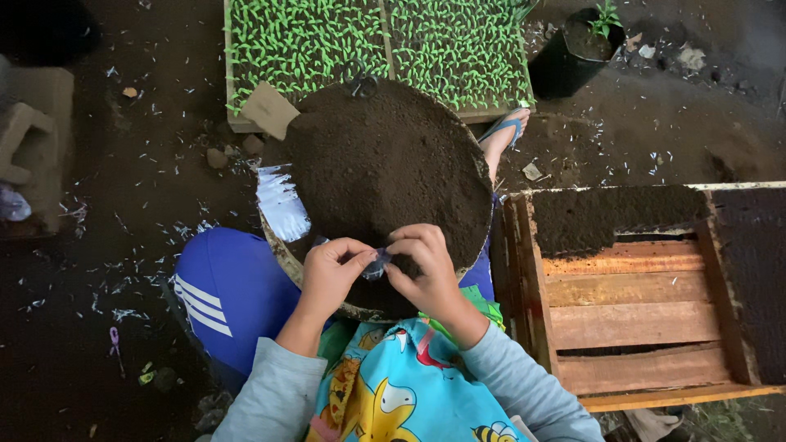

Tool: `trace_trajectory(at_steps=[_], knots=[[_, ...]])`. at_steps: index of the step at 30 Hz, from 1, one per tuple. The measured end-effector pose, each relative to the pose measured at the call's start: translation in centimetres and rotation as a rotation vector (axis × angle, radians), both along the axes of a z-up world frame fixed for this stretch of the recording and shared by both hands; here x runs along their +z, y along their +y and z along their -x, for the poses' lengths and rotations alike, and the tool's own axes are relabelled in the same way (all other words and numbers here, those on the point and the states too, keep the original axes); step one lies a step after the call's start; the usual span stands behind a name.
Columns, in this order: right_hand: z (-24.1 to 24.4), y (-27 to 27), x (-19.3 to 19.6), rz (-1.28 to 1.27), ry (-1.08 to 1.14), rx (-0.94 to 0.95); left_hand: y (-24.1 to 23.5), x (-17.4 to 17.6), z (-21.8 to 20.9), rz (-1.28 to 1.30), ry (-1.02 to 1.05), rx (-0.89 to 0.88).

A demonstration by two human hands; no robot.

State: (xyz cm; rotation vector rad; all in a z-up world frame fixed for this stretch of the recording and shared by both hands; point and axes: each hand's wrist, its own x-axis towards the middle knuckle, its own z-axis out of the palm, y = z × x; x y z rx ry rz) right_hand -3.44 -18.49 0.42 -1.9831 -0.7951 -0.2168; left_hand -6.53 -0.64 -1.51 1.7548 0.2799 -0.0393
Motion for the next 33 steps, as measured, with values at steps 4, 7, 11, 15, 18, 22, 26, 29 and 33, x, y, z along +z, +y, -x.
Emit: trace_trajectory(at_steps=[4, 7, 11, 15, 18, 22, 26, 29, 33], knots=[[0.3, 0.2, 0.2, 0.025, 0.049, -0.019, -0.4, -0.4, 0.0, -0.022, -0.022, 0.003], [0.5, 0.3, 0.2, 0.014, 0.187, -0.054, -0.6, -0.7, 0.2, -0.012, -0.038, 0.018], [0.8, 0.3, 0.3, 0.005, 0.287, -0.034, -0.7, -0.2, 0.3, -0.055, -0.067, -0.005], [0.7, 0.7, 0.6, -0.014, 0.355, -0.014, -0.6, 0.6, 0.3, -0.106, -0.154, -0.048], [0.7, 0.9, 0.0, 0.078, 0.351, 0.094, -0.7, 0.4, 0.3, -0.141, -0.298, -0.072], [1.0, 1.4, 1.6, 0.164, 0.41, 0.215, 0.0, 1.0, 0.0, -0.204, -0.371, -0.086], [0.1, 1.2, 0.9, 0.469, 0.13, 0.141, 0.9, 5.3, -0.7, -0.512, -0.343, -0.163], [-0.4, 1.8, -0.6, 0.67, -0.052, 0.094, 1.4, 6.3, -2.0, -0.73, -0.178, -0.277], [-0.4, 3.5, -0.5, 0.813, -0.189, 0.029, 2.1, 4.4, -4.4, -0.979, 0.023, -0.279]])
